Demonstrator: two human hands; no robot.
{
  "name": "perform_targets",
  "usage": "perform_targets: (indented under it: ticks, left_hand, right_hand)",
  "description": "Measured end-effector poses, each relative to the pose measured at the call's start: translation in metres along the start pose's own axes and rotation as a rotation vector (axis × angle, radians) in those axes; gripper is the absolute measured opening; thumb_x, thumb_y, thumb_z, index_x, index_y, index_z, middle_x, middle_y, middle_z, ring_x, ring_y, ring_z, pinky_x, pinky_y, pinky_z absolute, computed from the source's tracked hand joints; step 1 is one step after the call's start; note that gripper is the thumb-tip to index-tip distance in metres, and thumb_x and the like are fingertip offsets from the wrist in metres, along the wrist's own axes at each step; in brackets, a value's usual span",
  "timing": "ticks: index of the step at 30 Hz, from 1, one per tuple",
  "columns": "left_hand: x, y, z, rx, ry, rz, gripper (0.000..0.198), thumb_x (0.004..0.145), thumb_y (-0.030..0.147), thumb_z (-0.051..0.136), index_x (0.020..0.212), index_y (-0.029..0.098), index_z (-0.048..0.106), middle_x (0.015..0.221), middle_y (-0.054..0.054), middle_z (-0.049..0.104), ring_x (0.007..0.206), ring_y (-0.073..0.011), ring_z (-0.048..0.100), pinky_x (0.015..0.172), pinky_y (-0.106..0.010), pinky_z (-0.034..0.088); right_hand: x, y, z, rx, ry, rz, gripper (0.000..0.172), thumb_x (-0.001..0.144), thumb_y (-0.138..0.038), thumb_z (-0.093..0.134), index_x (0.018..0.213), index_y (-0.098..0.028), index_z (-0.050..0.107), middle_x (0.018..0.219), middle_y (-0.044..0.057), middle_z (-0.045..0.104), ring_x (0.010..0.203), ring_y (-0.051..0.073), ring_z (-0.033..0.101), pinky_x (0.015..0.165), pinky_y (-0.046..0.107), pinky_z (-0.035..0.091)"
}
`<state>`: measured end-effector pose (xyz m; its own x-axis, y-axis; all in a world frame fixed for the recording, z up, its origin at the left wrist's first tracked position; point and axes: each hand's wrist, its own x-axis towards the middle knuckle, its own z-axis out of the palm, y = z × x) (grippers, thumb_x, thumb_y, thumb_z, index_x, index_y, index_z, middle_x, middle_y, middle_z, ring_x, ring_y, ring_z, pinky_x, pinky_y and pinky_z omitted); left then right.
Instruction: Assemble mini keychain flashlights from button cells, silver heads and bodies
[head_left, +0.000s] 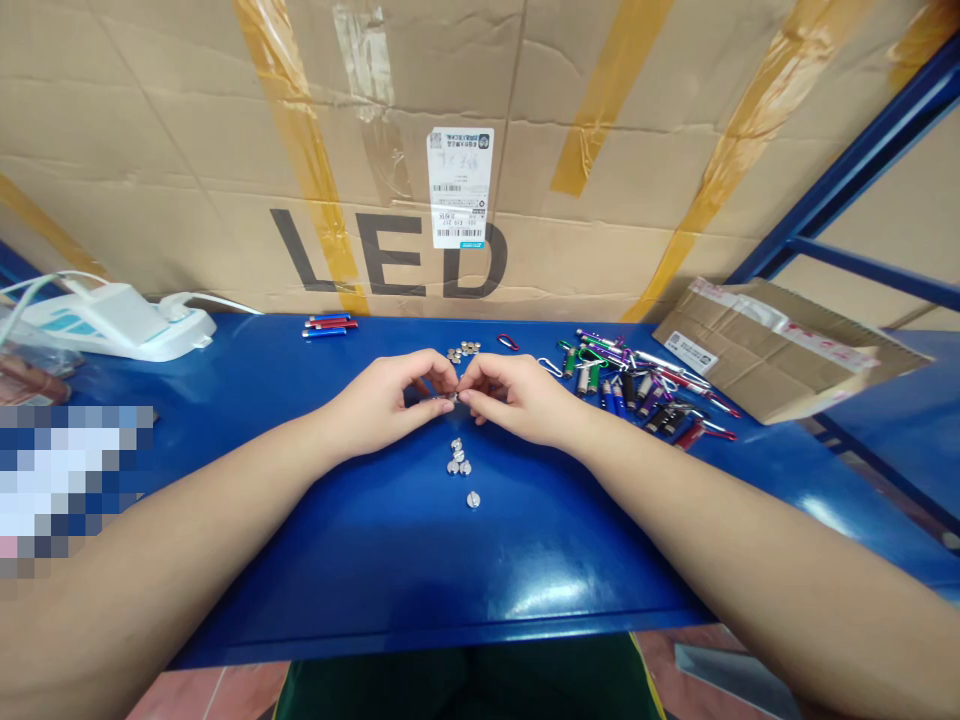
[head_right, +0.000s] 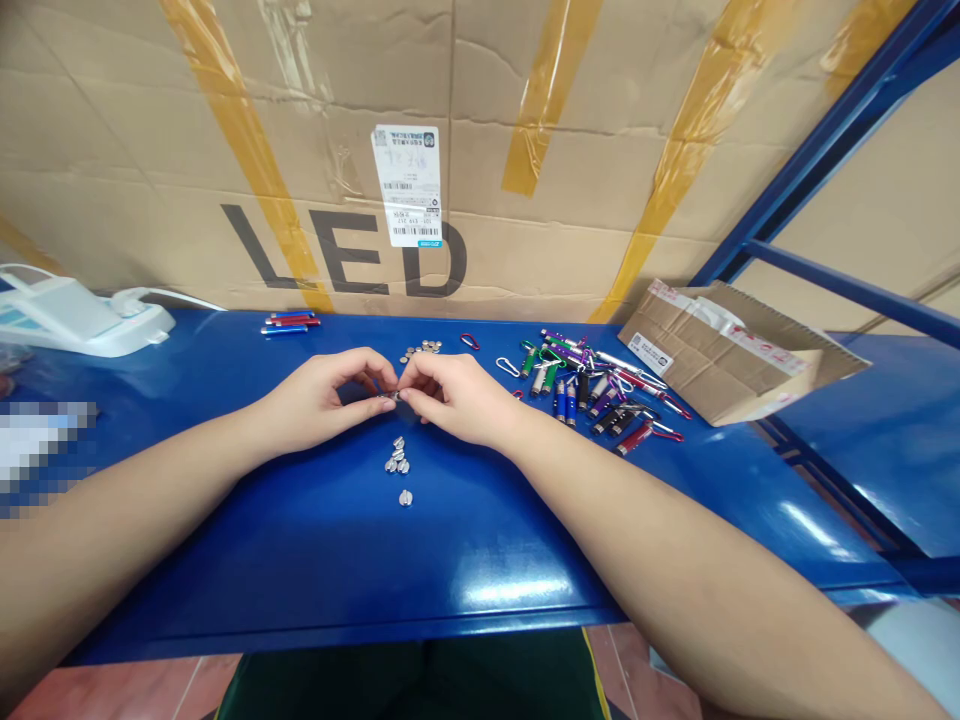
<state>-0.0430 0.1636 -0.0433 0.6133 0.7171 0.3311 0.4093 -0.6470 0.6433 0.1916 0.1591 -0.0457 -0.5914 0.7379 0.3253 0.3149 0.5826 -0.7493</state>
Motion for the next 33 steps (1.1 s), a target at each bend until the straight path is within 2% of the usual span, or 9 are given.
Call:
perform_targets:
  ticks: [4,8,14,17,24,28,33]
  left_hand:
    - [0.000,0.000,0.000,0.021,0.003,0.013,0.017,0.094,0.036,0.068,0.100,0.021,0.066,0.102,-0.004,0.074,0.091,-0.0188,0.069,0.087,-0.034,0.057]
    - [0.000,0.000,0.000,0.028,0.002,0.008,0.018,0.094,0.037,0.066,0.101,0.021,0.066,0.103,-0.005,0.074,0.093,-0.0195,0.070,0.088,-0.034,0.058]
    - [0.000,-0.002,0.000,0.007,0.019,0.007,0.015,0.095,0.033,0.066,0.104,0.021,0.066,0.106,-0.006,0.073,0.096,-0.0199,0.070,0.089,-0.035,0.059]
    - [-0.001,-0.004,0.001,-0.043,0.024,0.001,0.016,0.095,0.033,0.067,0.105,0.021,0.065,0.106,-0.006,0.072,0.098,-0.0206,0.071,0.091,-0.036,0.060]
    - [0.001,-0.001,0.001,-0.058,0.016,-0.006,0.020,0.094,0.037,0.068,0.104,0.020,0.063,0.104,-0.005,0.071,0.093,-0.0190,0.071,0.088,-0.035,0.061]
    - [0.001,0.003,0.001,-0.048,0.036,0.013,0.020,0.093,0.038,0.068,0.096,0.020,0.061,0.097,-0.004,0.071,0.085,-0.0175,0.070,0.082,-0.032,0.060]
    - [0.000,0.003,0.001,-0.045,0.043,0.001,0.022,0.092,0.036,0.068,0.090,0.020,0.054,0.098,-0.005,0.071,0.085,-0.0170,0.069,0.080,-0.032,0.059]
  right_hand:
    - [0.000,-0.002,0.004,0.069,0.043,0.045,0.004,0.091,-0.020,0.064,0.088,-0.019,0.062,0.075,-0.002,0.068,0.063,0.012,0.067,0.061,0.024,0.054]
    - [0.001,-0.003,0.007,0.234,0.065,0.120,0.009,0.088,-0.025,0.069,0.086,-0.019,0.062,0.072,-0.003,0.064,0.061,0.012,0.065,0.057,0.024,0.056]
    - [0.003,0.002,0.002,0.419,0.143,0.145,0.028,0.080,-0.039,0.082,0.081,-0.017,0.064,0.072,-0.001,0.068,0.061,0.012,0.065,0.064,0.028,0.058]
    - [0.004,0.004,0.001,0.453,0.141,0.148,0.030,0.076,-0.041,0.086,0.081,-0.017,0.068,0.075,0.001,0.070,0.065,0.013,0.066,0.067,0.029,0.059]
    - [0.000,0.007,0.008,0.310,0.123,0.032,0.015,0.080,-0.023,0.075,0.093,-0.018,0.071,0.089,0.003,0.072,0.081,0.016,0.071,0.080,0.032,0.060]
    - [-0.002,0.007,0.009,0.193,0.107,-0.033,0.010,0.084,-0.021,0.072,0.094,-0.020,0.072,0.093,0.003,0.071,0.081,0.015,0.071,0.080,0.033,0.061]
    - [-0.002,0.005,0.008,0.152,0.125,-0.069,0.009,0.087,-0.022,0.071,0.095,-0.019,0.073,0.095,0.004,0.070,0.080,0.015,0.071,0.079,0.032,0.061]
